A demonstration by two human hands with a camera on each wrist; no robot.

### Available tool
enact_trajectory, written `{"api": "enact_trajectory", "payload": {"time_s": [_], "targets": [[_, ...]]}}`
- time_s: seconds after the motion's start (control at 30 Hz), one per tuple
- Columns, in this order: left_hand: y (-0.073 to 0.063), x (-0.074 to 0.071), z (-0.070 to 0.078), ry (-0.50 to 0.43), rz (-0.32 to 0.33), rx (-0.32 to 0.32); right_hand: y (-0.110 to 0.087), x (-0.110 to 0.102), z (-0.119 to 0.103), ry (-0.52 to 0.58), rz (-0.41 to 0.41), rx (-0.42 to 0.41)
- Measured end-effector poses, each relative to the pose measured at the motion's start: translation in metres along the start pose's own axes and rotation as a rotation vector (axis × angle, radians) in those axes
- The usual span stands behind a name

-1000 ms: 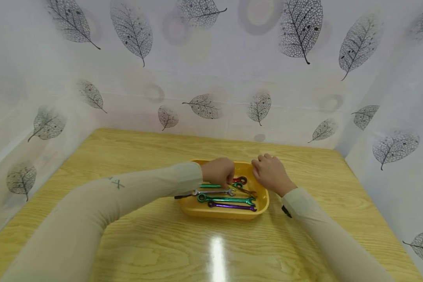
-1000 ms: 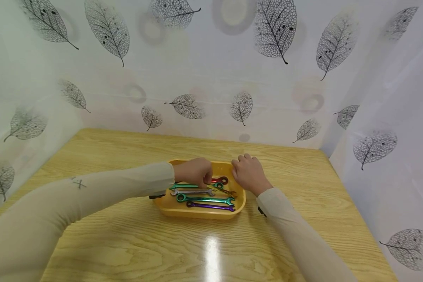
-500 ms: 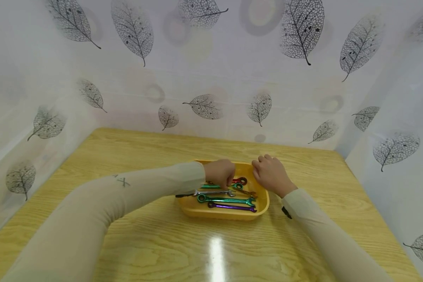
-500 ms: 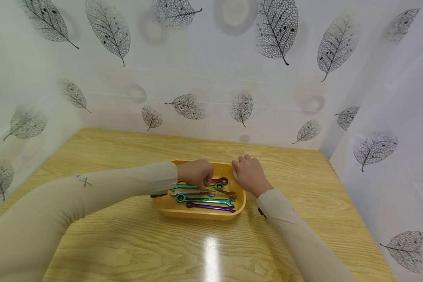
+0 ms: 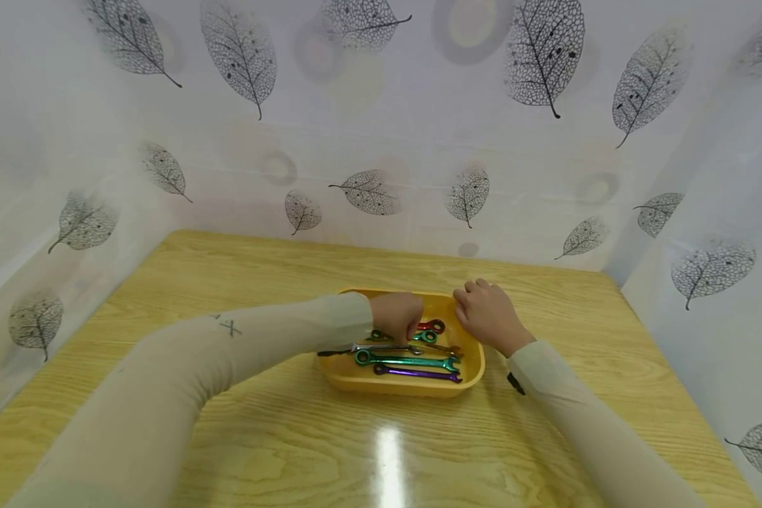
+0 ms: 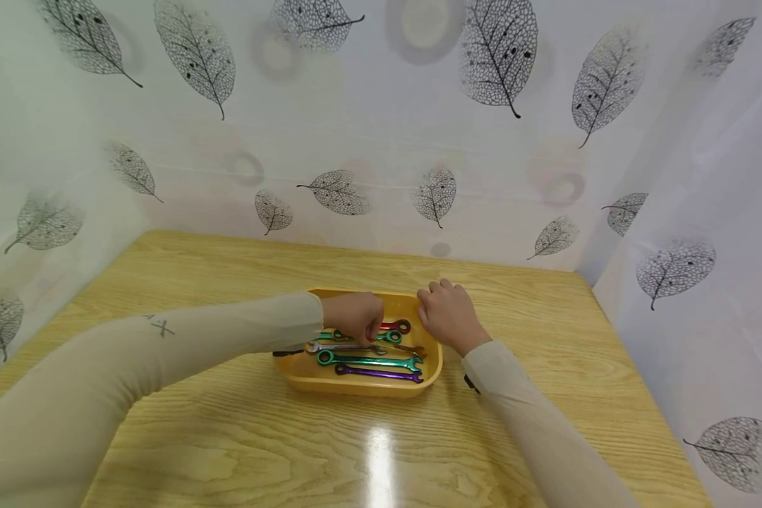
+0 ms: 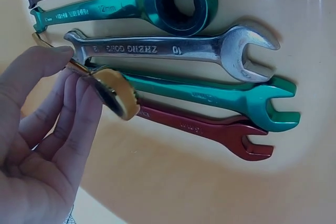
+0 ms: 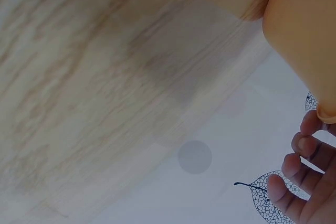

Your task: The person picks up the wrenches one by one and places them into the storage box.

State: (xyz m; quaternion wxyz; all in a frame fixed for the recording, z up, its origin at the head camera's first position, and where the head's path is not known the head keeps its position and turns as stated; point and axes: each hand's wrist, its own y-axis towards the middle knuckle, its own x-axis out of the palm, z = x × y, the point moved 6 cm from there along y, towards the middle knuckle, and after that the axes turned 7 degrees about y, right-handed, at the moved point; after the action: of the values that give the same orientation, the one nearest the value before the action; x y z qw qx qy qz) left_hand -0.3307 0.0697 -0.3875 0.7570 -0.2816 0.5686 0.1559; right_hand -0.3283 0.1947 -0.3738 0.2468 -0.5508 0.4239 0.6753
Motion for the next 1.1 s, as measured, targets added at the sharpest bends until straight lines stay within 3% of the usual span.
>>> {"api": "enact_trajectory", "payload": {"time_s": [0.23, 0.6, 1.1], "targets": [[0.003, 0.007, -0.003, -0.02, -0.014, -0.044, 0.0, 0.0, 0.0, 0.0, -0.002, 0.001], [0.004, 0.008, -0.002, 0.036, -0.034, -0.089, 0.0, 0.0, 0.0, 0.003, -0.003, 0.002], [0.008, 0.013, -0.005, 0.047, -0.026, -0.083, 0.001, 0.0, -0.001, -0.004, -0.001, -0.004]]}}
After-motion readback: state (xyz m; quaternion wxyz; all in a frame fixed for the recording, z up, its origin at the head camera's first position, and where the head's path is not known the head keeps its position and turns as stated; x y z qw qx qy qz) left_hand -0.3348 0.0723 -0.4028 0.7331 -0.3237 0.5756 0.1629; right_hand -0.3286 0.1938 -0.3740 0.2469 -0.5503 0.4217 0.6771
